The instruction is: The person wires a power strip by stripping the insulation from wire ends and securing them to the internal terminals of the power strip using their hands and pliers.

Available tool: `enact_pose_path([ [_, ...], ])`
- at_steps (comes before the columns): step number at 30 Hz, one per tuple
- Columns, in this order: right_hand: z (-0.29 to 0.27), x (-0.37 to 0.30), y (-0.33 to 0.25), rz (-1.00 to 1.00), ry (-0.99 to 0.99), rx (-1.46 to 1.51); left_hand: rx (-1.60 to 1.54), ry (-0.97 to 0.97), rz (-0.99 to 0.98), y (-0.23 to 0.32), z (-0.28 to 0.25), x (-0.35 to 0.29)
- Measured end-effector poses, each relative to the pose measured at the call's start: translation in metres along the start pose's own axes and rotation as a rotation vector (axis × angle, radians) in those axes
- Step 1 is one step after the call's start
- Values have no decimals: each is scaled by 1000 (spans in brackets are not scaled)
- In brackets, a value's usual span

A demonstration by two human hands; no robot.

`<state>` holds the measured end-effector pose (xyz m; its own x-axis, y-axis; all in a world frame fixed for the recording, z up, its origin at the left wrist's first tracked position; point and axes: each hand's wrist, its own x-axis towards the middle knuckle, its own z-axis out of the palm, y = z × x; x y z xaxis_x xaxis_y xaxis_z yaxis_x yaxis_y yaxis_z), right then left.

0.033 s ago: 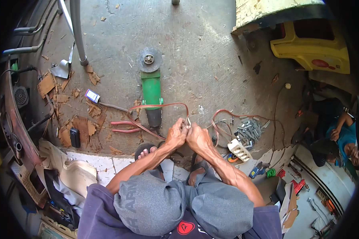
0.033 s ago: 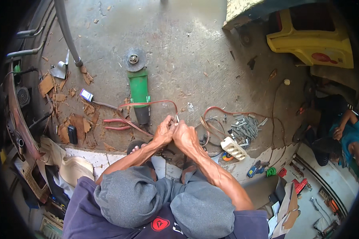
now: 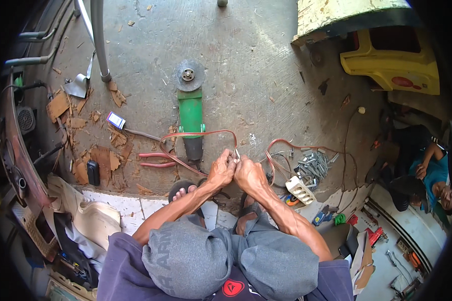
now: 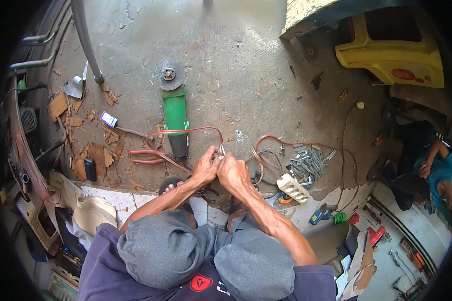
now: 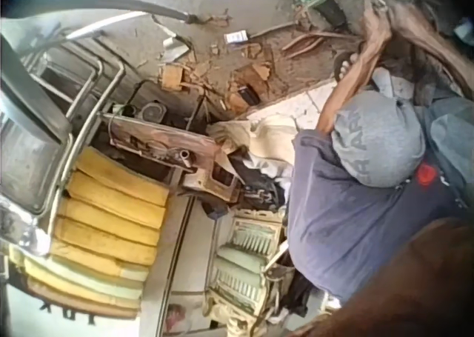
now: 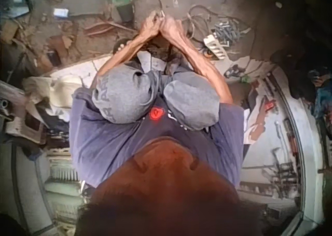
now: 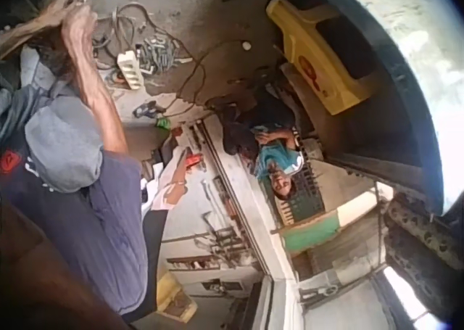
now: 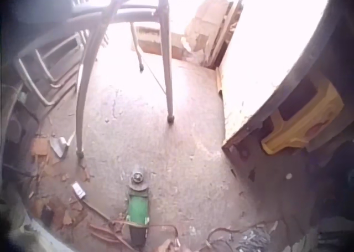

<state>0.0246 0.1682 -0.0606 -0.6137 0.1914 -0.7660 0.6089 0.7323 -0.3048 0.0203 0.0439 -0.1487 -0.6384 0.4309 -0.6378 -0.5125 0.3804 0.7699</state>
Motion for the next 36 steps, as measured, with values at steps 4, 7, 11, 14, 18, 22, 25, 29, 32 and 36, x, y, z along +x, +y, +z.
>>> enact_pose_path([
  [4,10,-9,-9,-10,72,-268,175,-19,12,4,-4,-4],
  [7,7,14,11,-47,45,43,128,-24,41,9,-2,-1],
  [11,6,-7,-7,9,62,-242,134,-15,90,0,-2,1],
  [14,15,-4,5,3,116,5,107,-34,101,-2,-3,1],
  [18,12,-6,6,-21,104,-89,168,-61,108,0,-8,1],
  [22,-5,5,10,-4,57,-1,211,-26,128,-9,-5,1],
  [25,0,13,40,-113,91,-28,144,-83,110,4,-4,8],
  [29,4,-3,22,-92,155,81,-329,42,-50,9,12,10],
  [32,-7,-10,16,-198,275,98,-400,60,-37,34,1,9],
  [36,-22,-21,7,-247,300,62,-455,28,57,48,-12,6],
])
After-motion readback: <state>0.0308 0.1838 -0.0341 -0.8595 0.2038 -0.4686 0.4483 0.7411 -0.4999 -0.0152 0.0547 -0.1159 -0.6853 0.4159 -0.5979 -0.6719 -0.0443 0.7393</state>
